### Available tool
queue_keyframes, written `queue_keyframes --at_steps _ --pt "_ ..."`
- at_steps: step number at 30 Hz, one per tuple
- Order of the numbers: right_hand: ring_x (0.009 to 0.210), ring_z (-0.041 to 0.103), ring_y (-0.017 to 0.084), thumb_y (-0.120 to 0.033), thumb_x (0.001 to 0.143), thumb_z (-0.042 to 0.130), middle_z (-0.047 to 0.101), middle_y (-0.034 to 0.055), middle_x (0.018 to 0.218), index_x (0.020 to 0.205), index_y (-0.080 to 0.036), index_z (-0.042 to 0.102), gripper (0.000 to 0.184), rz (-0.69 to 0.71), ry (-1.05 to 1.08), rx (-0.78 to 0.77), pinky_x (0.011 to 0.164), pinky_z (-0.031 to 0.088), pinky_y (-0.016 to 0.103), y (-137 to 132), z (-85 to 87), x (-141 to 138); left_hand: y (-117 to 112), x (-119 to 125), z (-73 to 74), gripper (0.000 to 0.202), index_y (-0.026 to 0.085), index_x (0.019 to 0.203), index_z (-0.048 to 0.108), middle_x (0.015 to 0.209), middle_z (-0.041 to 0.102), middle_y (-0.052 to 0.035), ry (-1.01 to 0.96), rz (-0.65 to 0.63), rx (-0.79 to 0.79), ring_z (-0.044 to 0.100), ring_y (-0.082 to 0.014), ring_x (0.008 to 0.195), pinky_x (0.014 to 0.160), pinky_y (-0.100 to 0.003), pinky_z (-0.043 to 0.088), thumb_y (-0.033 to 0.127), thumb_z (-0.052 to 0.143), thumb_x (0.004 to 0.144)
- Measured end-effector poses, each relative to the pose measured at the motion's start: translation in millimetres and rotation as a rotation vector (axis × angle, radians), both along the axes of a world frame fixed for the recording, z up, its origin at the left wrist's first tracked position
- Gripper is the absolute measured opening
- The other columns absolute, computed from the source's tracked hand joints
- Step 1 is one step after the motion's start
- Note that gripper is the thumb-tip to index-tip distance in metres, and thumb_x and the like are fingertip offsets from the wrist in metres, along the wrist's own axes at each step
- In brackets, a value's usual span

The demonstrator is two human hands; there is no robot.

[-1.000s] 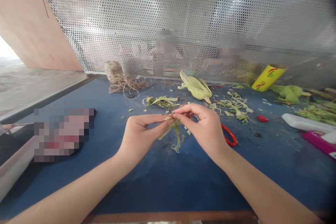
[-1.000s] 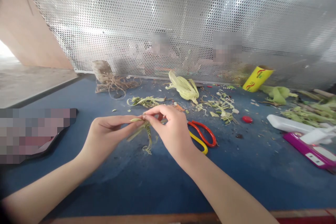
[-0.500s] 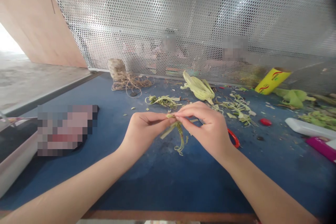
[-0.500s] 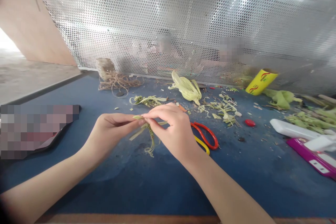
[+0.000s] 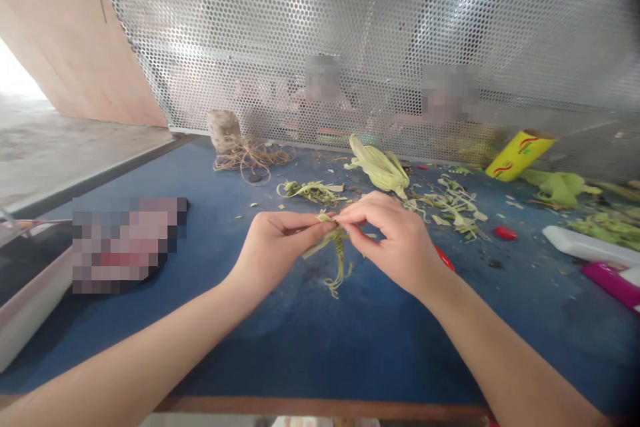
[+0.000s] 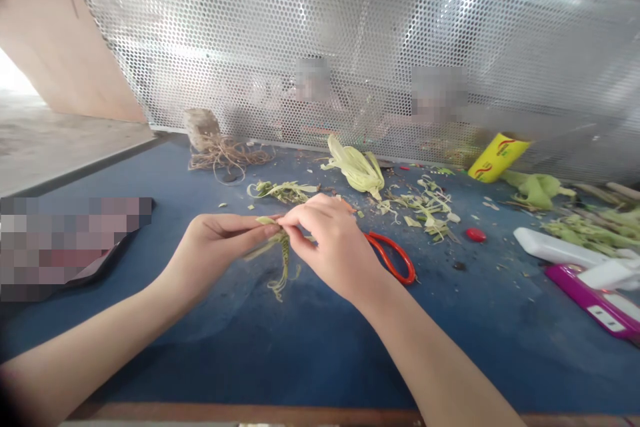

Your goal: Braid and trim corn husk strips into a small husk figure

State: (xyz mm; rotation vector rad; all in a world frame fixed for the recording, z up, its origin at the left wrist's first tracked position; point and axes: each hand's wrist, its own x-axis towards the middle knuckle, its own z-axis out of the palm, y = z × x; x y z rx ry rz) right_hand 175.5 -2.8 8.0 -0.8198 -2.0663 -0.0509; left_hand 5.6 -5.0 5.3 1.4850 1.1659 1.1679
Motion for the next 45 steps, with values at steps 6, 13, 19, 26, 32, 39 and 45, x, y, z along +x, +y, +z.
queue_keyframes --at_steps 6,13,19,26,32,39,45 --pt "0.075 0.058 0.015 -0.012 0.079 0.054 0.067 0.0006 0.077 0.075 -0.022 0.058 0.011 -0.009 0.017 0.002 0.07 0.046 0.031 1 -0.7 -2 2 0 0.2 0.012 0.018 0.067 0.073 0.068 0.072 -0.0017 0.013 0.046 0.018 0.064 -0.017 0.065 0.059 -0.023 0.049 0.029 0.071 0.061" --pt "0.076 0.061 0.017 -0.012 0.08 0.053 0.069 0.0027 0.08 0.079 -0.022 0.058 0.011 -0.102 -0.107 0.201 0.071 0.044 0.033 -1 -6.6 -3 2 0 -0.6 0.013 0.018 0.064 0.072 0.066 0.071 -0.0016 0.072 0.05 0.069 0.062 -0.0159 0.061 0.056 -0.022 0.047 0.03 0.07 0.063" --pt "0.075 0.061 0.017 -0.01 0.078 0.053 0.068 0.0026 0.076 0.077 -0.022 0.057 0.012 -0.112 -0.066 0.234 0.07 0.045 0.032 -1 -7.1 -5 1 -1 -1.2 0.014 0.019 0.069 0.073 0.068 0.072 -0.0013 0.134 0.04 0.125 0.064 -0.0179 0.064 0.057 -0.024 0.048 0.031 0.068 0.065" --pt "0.073 0.061 0.015 -0.01 0.074 0.054 0.067 -0.0014 0.076 0.098 -0.023 0.053 0.027 -0.114 0.112 -0.028 0.074 0.045 0.032 -6 -6.8 -10 3 -2 -4.9 0.008 0.023 0.071 0.074 0.074 0.073 0.0008 0.095 0.02 0.162 0.067 -0.0176 0.072 0.061 -0.021 0.051 0.026 0.07 0.065" --pt "0.068 0.058 0.015 -0.009 0.074 0.053 0.067 -0.0048 0.075 0.122 -0.027 0.042 0.052 -0.115 0.023 -0.17 0.08 0.042 0.034 -5 -2.2 -8 5 -1 -8.1 0.009 0.023 0.07 0.073 0.074 0.073 0.0023 0.027 0.011 0.155 0.068 -0.0156 0.074 0.063 -0.017 0.052 0.02 0.071 0.062" --pt "0.075 0.059 0.015 -0.011 0.075 0.052 0.067 -0.0033 0.076 0.121 -0.024 0.044 0.048 -0.152 0.099 -0.205 0.079 0.044 0.032 -5 -6.0 -9 3 0 -5.3 0.009 0.02 0.068 0.073 0.07 0.073 0.0024 0.05 0.068 0.173 0.067 -0.0129 0.067 0.06 -0.015 0.051 0.017 0.071 0.061" --pt "0.08 0.059 0.013 -0.009 0.076 0.05 0.066 0.0002 0.083 0.108 -0.02 0.056 0.034 -0.044 0.058 -0.12 0.082 0.045 0.03 -1 -6.2 -6 8 -1 -6.0 0.008 0.019 0.068 0.072 0.07 0.073 0.0011 -0.048 0.045 0.039 0.065 -0.0119 0.067 0.061 -0.015 0.049 0.022 0.072 0.061"
